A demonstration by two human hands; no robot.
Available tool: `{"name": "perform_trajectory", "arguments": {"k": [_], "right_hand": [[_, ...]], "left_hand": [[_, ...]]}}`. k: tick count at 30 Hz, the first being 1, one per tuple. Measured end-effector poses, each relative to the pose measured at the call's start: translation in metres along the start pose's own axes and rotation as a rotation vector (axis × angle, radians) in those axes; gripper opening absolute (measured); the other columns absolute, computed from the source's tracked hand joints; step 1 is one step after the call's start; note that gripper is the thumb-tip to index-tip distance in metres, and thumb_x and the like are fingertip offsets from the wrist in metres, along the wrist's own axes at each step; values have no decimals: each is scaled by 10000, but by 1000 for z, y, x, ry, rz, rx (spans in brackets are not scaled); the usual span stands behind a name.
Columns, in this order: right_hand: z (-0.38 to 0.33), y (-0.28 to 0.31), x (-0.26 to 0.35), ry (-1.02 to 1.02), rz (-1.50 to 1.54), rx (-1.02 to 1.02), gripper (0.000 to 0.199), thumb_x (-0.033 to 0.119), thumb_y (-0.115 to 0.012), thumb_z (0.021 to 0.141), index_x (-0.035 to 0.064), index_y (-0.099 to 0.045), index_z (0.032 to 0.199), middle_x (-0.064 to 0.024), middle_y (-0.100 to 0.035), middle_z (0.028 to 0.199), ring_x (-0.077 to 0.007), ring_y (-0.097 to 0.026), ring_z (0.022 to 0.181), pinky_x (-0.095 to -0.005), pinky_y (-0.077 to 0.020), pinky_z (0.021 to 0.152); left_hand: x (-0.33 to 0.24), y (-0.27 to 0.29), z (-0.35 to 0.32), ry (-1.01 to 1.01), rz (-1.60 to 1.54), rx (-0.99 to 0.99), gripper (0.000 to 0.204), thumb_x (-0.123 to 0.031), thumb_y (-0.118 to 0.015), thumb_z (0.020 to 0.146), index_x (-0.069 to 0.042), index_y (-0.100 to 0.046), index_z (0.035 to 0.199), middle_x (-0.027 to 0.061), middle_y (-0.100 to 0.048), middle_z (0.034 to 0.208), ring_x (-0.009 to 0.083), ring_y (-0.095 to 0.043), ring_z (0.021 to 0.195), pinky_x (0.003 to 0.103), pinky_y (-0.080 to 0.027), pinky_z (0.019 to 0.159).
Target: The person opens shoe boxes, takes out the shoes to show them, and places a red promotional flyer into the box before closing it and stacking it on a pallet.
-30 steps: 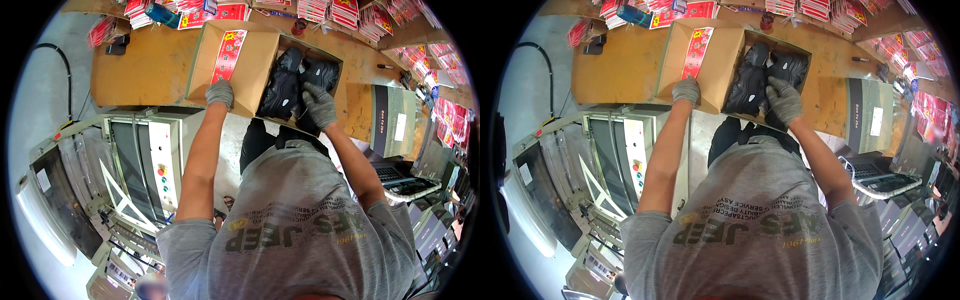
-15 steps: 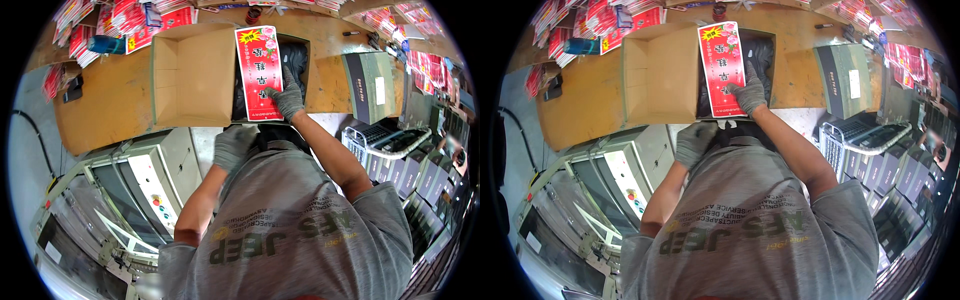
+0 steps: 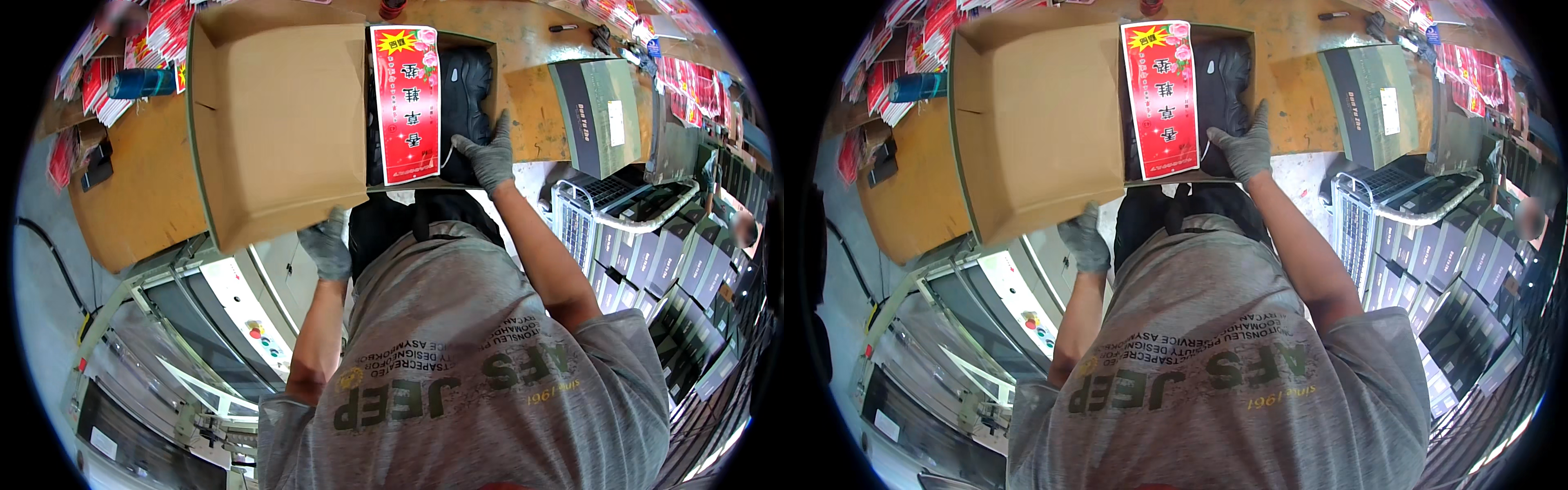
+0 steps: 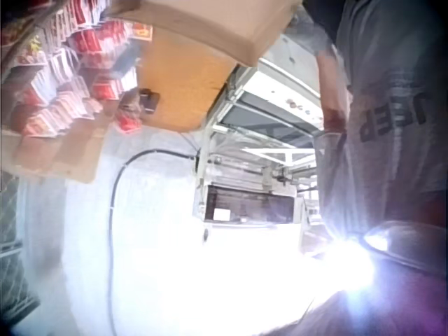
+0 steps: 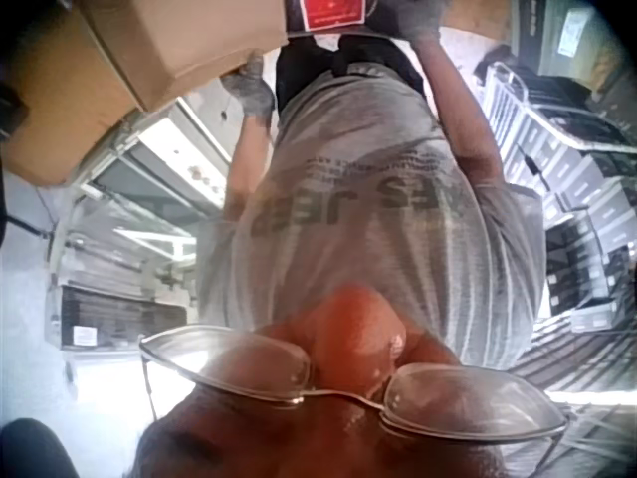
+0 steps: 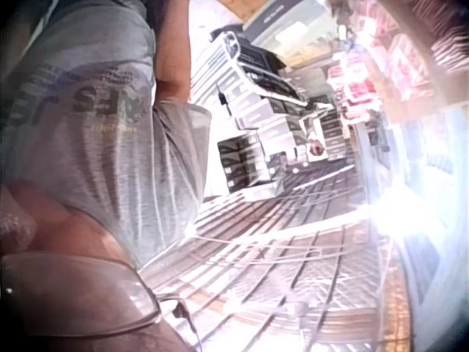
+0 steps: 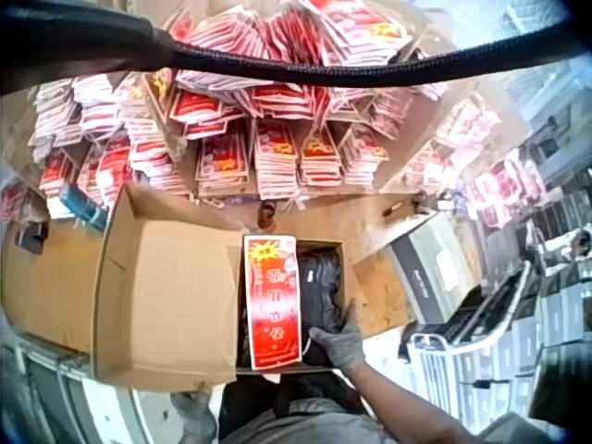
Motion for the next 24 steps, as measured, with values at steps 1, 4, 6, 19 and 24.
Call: {"name": "perform_trajectory", "arguments": {"k": [1,4,6,19,24], "right_hand": [[4,2,-15,-146,196,127,906,315,-890,765,-40,-440,1466,-184,-537,1404,-271,-542,1253,-379,-420,1084],[22,14,-32,-500,567,409,791,591,-660,923,-52,-536,1368,-144,-624,1268,-221,-565,1206,-394,-433,1080],[35,32,-23,-609,946,552,882,711,-575,907,-39,-547,1370,-148,-628,1269,-240,-583,1175,-386,-441,1050],[54,-12,6,-340,-36,514,432,215,-637,998,52,-596,1396,-109,-716,1207,-153,-655,1061,-294,-501,949],[130,-8,95,101,-110,441,430,202,-669,960,52,-617,1360,-146,-718,1214,-212,-681,1067,-310,-510,960]], "left_hand": [[-1,0,-9,-143,267,133,464,-197,-753,914,-43,-585,1317,109,-629,1281,276,-603,1207,394,-474,1059],[-3,-22,-15,-415,644,403,554,-256,-781,879,-94,-581,1371,153,-512,1437,343,-514,1307,449,-431,1088],[-58,-52,-10,-560,504,430,631,-294,-821,807,-95,-610,1368,200,-478,1474,379,-438,1368,458,-360,1139],[41,-63,61,165,551,318,573,-357,-766,886,15,-615,1295,203,-714,1154,311,-695,1056,373,-526,930],[77,-142,-2,-118,428,1054,361,-275,-717,929,-22,-687,1185,168,-728,1105,313,-692,1019,383,-532,891]]}}
Point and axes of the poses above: each hand's wrist, its own z-axis towards the middle knuckle, its own y-axis out of the back of the hand, x = y × z, the point moved 4 cm from there along z, towards the middle knuckle
